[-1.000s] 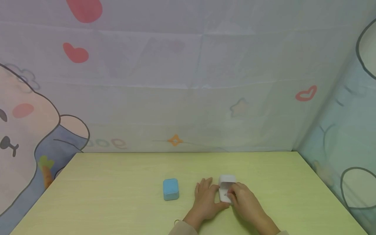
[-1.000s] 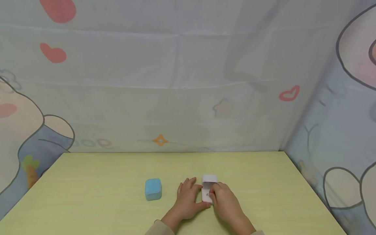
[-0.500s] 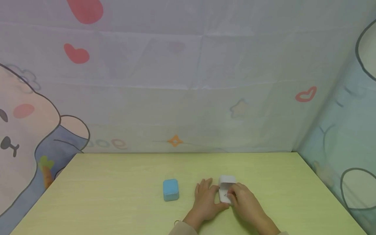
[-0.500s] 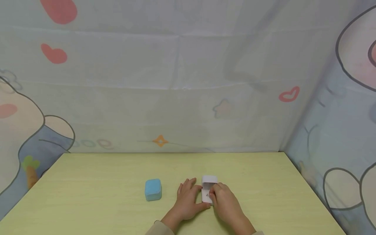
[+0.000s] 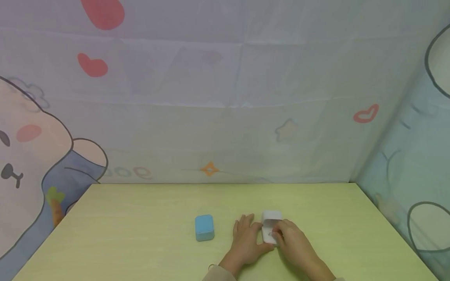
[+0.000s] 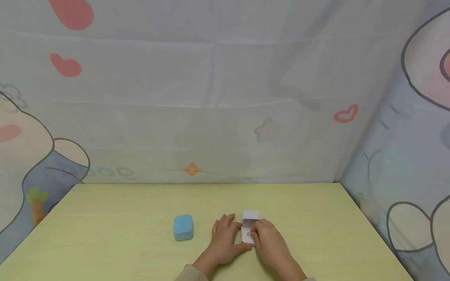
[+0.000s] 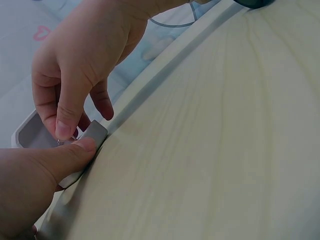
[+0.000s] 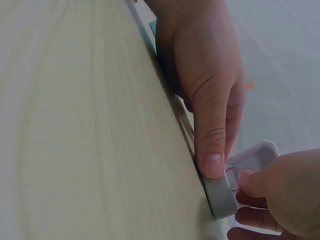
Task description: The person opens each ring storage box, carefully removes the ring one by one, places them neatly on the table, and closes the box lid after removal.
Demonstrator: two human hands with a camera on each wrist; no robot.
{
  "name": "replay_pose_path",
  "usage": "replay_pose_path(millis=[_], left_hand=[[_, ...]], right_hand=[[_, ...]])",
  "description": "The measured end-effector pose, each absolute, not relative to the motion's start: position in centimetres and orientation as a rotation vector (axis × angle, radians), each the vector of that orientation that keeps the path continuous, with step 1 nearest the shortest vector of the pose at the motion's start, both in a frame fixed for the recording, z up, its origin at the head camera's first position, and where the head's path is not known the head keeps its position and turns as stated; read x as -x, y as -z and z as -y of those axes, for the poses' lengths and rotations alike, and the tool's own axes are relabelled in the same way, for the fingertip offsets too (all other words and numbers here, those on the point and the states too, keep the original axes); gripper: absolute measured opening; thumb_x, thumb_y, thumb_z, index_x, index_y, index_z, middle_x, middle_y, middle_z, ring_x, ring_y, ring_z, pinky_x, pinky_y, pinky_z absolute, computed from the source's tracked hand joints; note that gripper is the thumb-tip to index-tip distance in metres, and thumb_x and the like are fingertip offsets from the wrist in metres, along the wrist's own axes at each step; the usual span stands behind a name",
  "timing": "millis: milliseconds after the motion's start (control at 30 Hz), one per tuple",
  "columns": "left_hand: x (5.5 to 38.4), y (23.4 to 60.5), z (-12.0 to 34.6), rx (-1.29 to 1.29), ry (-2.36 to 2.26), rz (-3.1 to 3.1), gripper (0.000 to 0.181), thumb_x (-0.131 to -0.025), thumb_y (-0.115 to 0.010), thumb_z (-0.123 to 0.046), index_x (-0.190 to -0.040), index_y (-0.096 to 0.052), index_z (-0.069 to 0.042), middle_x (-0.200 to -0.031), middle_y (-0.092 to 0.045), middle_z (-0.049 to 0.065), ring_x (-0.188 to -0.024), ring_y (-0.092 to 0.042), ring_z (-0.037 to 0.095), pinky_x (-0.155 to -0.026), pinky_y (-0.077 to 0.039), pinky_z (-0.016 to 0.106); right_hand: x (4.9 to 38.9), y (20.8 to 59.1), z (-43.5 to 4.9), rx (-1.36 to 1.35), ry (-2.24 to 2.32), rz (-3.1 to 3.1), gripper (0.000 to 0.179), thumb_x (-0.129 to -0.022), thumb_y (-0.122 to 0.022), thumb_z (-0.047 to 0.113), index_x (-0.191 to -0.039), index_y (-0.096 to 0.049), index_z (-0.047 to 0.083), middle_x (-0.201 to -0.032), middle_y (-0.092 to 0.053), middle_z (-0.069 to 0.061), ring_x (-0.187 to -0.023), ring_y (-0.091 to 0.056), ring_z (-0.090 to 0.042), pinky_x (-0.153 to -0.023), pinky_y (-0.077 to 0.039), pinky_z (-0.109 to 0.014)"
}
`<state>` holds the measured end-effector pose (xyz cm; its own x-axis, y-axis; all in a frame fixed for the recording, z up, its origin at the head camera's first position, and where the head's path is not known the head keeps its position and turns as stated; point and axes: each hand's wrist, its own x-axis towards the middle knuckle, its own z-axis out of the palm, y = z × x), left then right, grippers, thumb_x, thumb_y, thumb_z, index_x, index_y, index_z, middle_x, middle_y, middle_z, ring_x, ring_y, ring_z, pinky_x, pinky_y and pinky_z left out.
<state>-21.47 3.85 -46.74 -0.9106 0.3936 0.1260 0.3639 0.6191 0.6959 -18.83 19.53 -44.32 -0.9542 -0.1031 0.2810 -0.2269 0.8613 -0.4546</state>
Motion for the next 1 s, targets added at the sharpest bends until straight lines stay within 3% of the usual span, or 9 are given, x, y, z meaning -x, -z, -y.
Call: replay_pose_path(millis=[1000], left_hand=[[21.31,46.68,-3.81,-0.654,-1.199,-2.781,0.06,-0.078,-0.073,-0.044,-0.119,-0.058,-0.005,-0.148,-0.033,0.019,-0.141,-0.019,0.043,-0.113,-0.008,0.062]], right_hand=[[18.93,44.11,-19.63,-0.224,-0.766,2.83,0.01,-0.087,-0.066,0.008,-0.081,-0.06,0.014,-0.08,-0.058,0.007,-0.075,-0.053,-0.005,-0.067,-0.05,-0.022]])
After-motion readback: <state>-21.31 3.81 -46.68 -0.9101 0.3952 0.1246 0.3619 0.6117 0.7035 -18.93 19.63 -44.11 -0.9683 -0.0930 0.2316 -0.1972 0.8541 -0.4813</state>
